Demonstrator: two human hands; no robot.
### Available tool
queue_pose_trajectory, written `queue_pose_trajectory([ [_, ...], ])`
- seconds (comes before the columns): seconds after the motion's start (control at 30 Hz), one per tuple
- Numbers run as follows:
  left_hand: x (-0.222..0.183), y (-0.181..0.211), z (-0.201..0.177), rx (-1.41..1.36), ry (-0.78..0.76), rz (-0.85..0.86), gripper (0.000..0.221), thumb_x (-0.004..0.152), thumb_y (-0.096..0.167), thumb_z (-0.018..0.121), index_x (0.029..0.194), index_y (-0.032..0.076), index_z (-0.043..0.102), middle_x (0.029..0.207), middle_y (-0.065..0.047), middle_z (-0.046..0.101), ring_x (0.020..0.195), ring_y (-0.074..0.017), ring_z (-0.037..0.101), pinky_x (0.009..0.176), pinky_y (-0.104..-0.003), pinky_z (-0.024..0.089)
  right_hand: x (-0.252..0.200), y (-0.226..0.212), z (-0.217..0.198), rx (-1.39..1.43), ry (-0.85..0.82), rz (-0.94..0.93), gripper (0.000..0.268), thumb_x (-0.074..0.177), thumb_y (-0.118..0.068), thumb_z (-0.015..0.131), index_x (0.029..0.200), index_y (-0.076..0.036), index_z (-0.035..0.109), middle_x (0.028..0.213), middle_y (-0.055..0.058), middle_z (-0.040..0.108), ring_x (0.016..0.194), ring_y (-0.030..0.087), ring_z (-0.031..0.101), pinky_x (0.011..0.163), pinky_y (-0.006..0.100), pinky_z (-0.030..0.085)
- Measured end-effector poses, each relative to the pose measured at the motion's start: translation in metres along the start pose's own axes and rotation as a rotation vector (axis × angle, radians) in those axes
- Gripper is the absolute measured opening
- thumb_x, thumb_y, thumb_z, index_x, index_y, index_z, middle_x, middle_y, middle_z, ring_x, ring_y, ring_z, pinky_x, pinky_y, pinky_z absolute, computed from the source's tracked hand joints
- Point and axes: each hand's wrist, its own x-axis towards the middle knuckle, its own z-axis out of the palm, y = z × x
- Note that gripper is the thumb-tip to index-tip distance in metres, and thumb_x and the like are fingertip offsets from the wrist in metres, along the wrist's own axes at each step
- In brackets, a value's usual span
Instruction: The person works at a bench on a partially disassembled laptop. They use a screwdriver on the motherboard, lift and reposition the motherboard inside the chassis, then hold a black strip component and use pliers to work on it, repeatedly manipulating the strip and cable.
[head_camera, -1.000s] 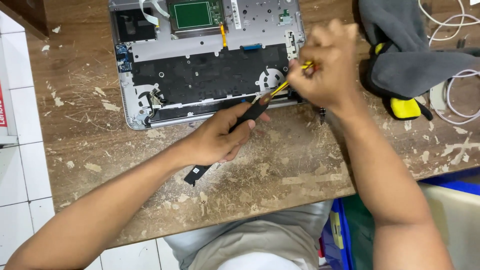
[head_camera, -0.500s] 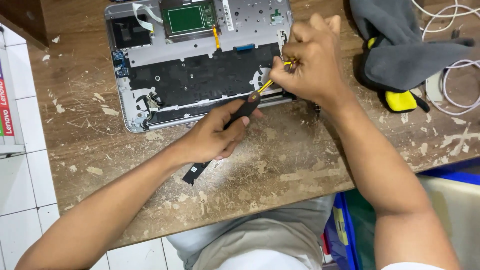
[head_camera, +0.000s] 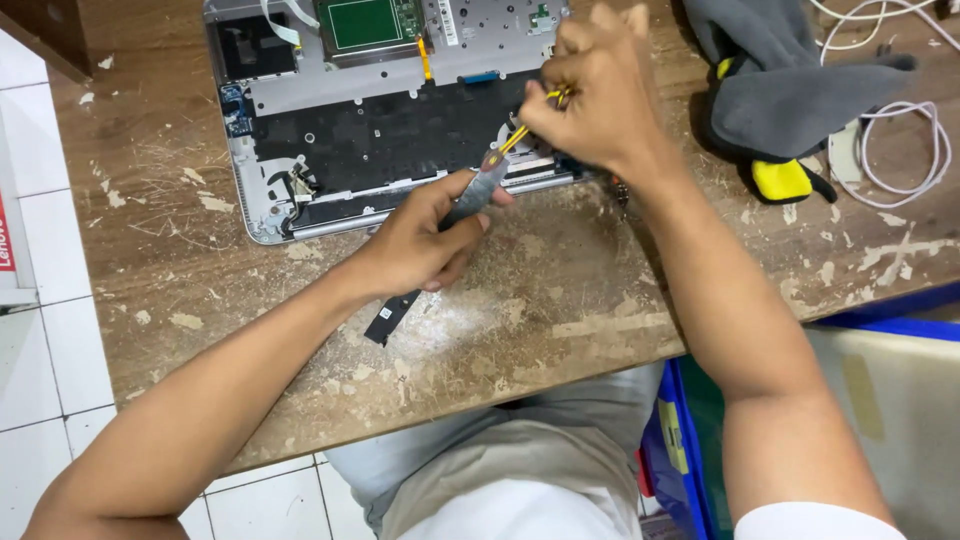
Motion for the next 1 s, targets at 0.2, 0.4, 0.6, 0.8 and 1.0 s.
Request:
queue_pose_trajectory([
  [0.2, -0.002, 0.006, 0.005, 0.061, 0.053, -0.124, 0.021, 0.107, 0.010, 0.048, 0.127, 0.007, 0.054, 0.052, 0.003, 0.040, 0.031, -0.0097, 0.038, 0.029, -0.025, 0.034, -0.001, -0.044, -0.003, 0.032, -0.043, -0.116, 0.034, 0.090, -0.027, 0.065, 0.067, -0.002, 0.071, 0.067, 0.000, 0.046, 0.081, 0.021, 0.037, 0.080, 0.043, 0.029],
  [0.4, -0.002, 0.009, 0.005, 0.127, 0.082, -0.194, 0.021, 0.108, 0.010, 0.047, 0.127, 0.008, 0.055, 0.051, 0.001, 0.043, 0.031, -0.0113, 0.040, 0.030, -0.026, 0.036, -0.002, -0.025, -0.009, -0.066, -0.026, -0.061, 0.045, 0.095, -0.034, 0.055, 0.065, -0.004, 0.069, 0.068, 0.003, 0.047, 0.083, 0.022, 0.038, 0.087, 0.043, 0.033],
  [0.6, -0.002, 0.011, 0.006, 0.087, 0.092, -0.174, 0.024, 0.107, 0.014, 0.046, 0.129, 0.005, 0.051, 0.047, 0.001, 0.040, 0.030, -0.0127, 0.037, 0.031, -0.028, 0.034, -0.005, 0.002, -0.005, -0.110, 0.022, -0.074, 0.041, 0.095, -0.030, 0.060, 0.065, -0.003, 0.067, 0.065, 0.001, 0.041, 0.082, 0.022, 0.036, 0.084, 0.043, 0.031],
  [0.8, -0.002, 0.015, 0.010, 0.105, 0.117, -0.185, 0.024, 0.106, 0.009, 0.048, 0.129, 0.007, 0.055, 0.046, 0.000, 0.041, 0.029, -0.0125, 0.038, 0.030, -0.027, 0.033, -0.004, -0.034, -0.015, -0.065, -0.047, -0.100, 0.038, 0.092, -0.029, 0.061, 0.065, -0.003, 0.070, 0.065, 0.001, 0.043, 0.082, 0.021, 0.037, 0.083, 0.042, 0.034],
  [1.0, -0.003, 0.013, 0.009, 0.133, 0.109, -0.194, 0.025, 0.104, 0.013, 0.054, 0.129, 0.009, 0.053, 0.044, -0.001, 0.040, 0.030, -0.0134, 0.040, 0.031, -0.028, 0.035, -0.003, -0.038, -0.019, -0.117, -0.001, -0.169, 0.036, 0.091, -0.028, 0.061, 0.065, -0.006, 0.071, 0.065, 0.000, 0.044, 0.080, 0.021, 0.036, 0.078, 0.041, 0.029],
])
